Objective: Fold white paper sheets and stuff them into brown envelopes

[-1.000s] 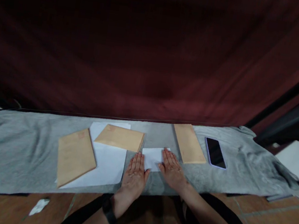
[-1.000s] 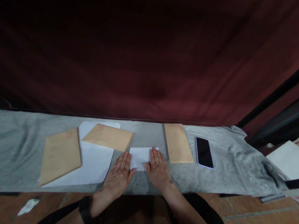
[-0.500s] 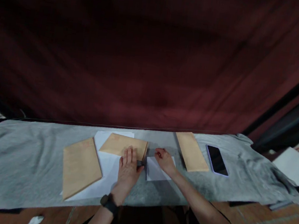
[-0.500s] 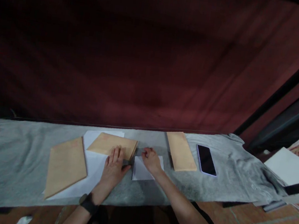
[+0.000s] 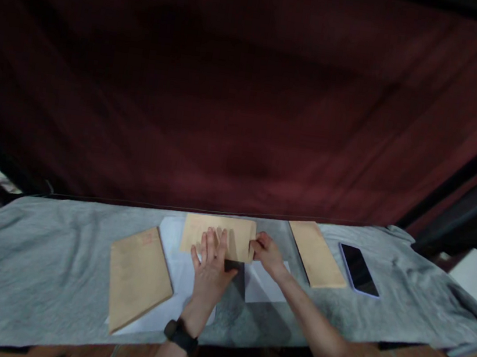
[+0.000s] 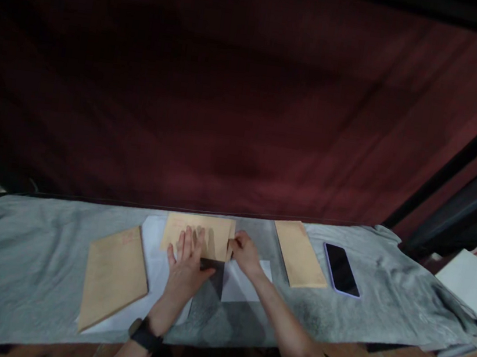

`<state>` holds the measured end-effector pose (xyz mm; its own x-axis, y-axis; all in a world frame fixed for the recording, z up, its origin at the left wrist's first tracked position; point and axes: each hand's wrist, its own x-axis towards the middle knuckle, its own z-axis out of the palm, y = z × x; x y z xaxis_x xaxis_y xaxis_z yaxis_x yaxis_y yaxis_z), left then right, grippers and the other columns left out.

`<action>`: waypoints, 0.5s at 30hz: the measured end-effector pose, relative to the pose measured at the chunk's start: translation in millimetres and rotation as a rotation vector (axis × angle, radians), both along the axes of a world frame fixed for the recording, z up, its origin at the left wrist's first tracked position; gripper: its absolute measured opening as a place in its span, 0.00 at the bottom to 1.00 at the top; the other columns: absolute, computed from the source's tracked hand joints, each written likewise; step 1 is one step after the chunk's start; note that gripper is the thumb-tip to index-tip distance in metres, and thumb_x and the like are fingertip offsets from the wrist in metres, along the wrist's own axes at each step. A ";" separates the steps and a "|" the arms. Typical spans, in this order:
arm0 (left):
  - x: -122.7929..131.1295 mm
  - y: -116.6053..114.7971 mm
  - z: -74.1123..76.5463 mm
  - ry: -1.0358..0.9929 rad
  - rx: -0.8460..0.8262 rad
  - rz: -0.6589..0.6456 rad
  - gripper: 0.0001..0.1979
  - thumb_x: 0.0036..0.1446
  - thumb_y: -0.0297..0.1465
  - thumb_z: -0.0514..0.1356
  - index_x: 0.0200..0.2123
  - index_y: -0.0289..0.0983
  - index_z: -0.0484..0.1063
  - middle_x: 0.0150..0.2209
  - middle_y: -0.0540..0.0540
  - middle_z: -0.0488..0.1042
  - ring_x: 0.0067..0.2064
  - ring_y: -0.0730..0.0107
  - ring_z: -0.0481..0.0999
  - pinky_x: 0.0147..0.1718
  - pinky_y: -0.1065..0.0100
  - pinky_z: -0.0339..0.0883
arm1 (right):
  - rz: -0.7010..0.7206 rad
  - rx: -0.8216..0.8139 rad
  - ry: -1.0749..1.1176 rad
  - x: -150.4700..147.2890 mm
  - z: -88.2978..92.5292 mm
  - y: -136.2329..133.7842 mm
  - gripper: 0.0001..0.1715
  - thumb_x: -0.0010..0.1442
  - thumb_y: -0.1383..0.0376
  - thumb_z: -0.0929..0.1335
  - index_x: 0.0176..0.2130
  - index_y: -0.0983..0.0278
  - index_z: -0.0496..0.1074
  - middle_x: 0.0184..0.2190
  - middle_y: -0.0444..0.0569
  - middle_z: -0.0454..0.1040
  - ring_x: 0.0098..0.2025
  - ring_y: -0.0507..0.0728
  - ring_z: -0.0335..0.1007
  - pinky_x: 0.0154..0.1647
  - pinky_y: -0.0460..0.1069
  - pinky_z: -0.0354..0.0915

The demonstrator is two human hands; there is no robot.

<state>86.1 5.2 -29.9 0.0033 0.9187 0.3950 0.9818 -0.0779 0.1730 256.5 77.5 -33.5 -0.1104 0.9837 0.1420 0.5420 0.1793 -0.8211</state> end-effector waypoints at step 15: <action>-0.5 2.3 19.9 0.048 0.027 -0.335 0.54 0.47 0.42 0.69 0.72 0.39 0.46 0.67 0.33 0.59 0.71 0.43 0.51 0.68 0.38 0.34 | 0.208 0.006 0.273 58.3 1.6 -27.3 0.08 0.63 0.57 0.61 0.37 0.59 0.63 0.29 0.41 0.70 0.33 0.54 0.70 0.35 0.47 0.66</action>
<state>85.6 7.5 -10.0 0.3225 0.8527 0.4109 0.9079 -0.4015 0.1205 314.8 50.3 -31.9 -0.2659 0.9431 0.1998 0.2536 0.2684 -0.9293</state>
